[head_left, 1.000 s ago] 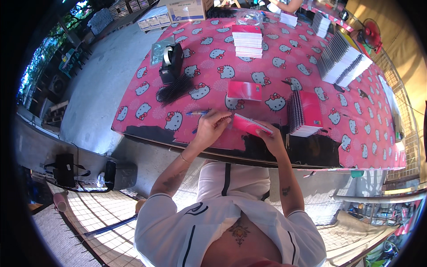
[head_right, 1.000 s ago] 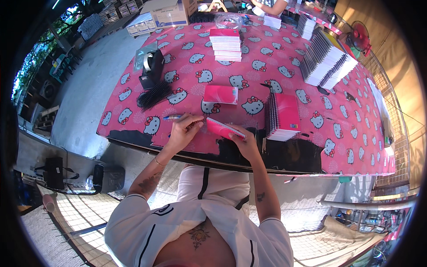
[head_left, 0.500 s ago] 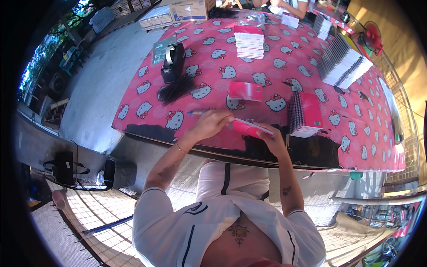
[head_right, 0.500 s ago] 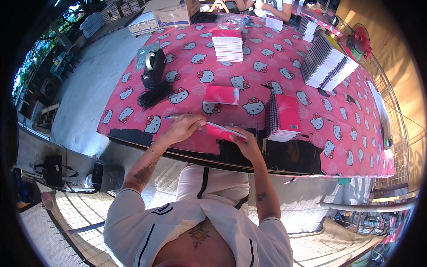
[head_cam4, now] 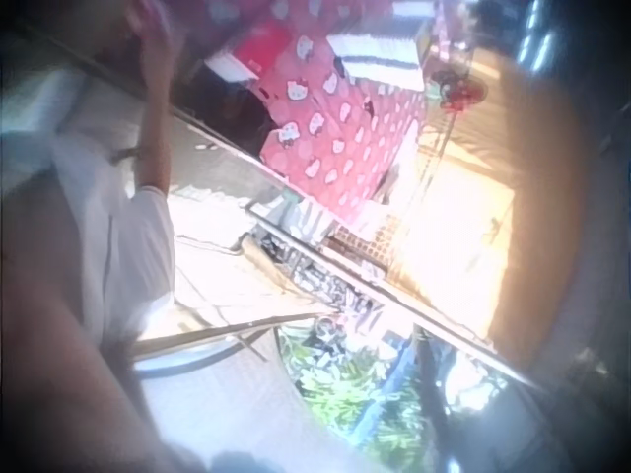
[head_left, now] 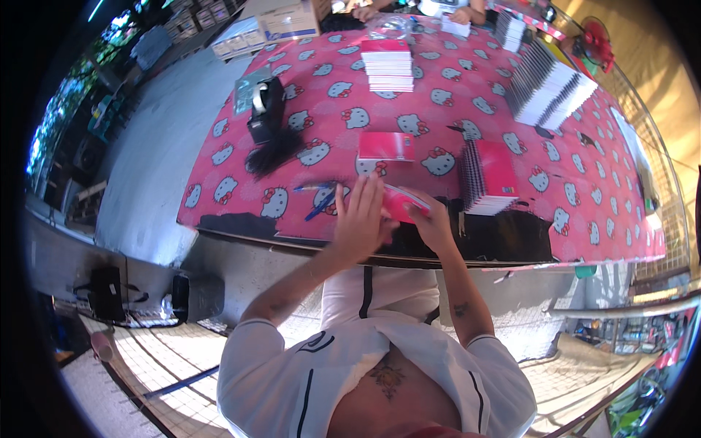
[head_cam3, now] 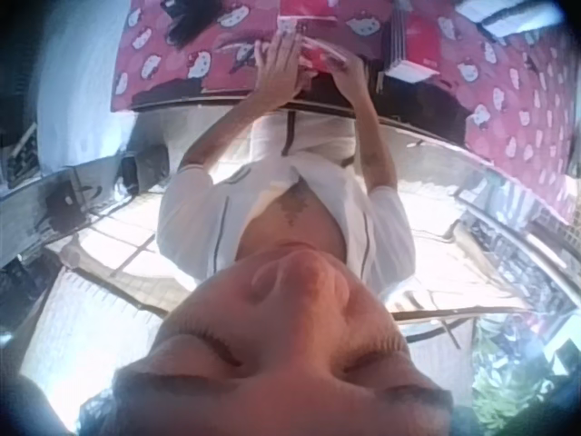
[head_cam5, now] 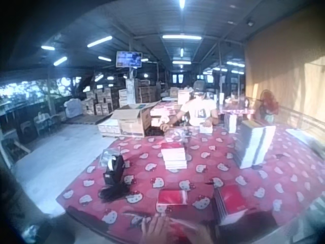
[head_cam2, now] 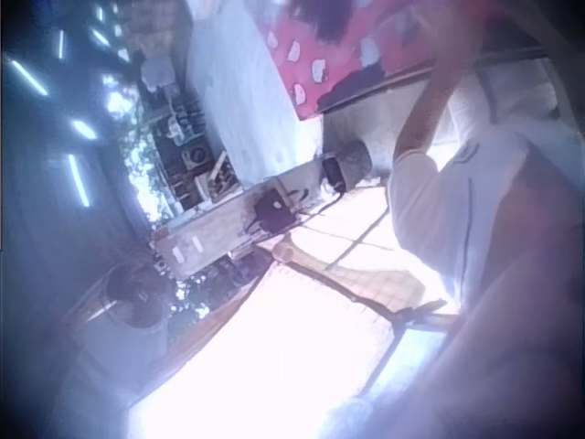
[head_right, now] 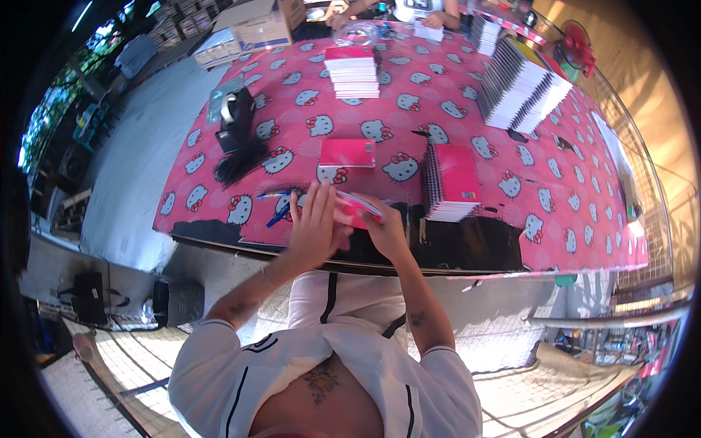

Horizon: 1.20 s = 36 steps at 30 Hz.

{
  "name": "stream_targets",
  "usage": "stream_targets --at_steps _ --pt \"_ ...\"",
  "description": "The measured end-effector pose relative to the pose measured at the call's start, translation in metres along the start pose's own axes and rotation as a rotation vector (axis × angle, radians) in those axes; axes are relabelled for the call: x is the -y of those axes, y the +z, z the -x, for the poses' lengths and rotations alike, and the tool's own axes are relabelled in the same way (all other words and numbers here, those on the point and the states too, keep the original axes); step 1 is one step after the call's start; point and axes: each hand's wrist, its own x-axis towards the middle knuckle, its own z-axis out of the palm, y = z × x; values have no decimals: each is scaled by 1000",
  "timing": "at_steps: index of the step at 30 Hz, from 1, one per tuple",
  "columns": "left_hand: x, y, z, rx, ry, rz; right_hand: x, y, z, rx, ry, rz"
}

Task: The person takes pink notebooks from a stack and places them into individual plastic sleeves, then stacks the sleeved notebooks on the table.

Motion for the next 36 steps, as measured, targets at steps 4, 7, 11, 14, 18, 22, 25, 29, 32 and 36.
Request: stream_targets --at_steps 4,7,11,14,18,22,25,29,32,36 --pt "-44 -6 -7 -1 183 122 -7 -2 -7 41 23 -43" --pt "-52 -1 4 128 566 437 5 -4 -15 88 91 -115" --pt "-36 14 25 -70 739 43 -11 -12 -10 71 16 -25" --pt "4 -16 -34 -115 165 108 -13 -19 -4 89 44 -18" --pt "55 1 -33 113 118 233 -30 -18 2 119 -62 27" --pt "48 -14 -40 -38 93 276 -19 -14 5 109 30 -14" --pt "22 -16 -45 -203 142 275 -33 -11 4 103 92 -17" --pt "-43 -16 -25 -108 429 382 -26 -5 -3 176 149 -165" --pt "-52 -4 -19 -67 370 451 -26 -6 -2 156 185 -341" --pt "-61 -15 -26 -7 320 492 -22 -13 -1 159 129 -142"
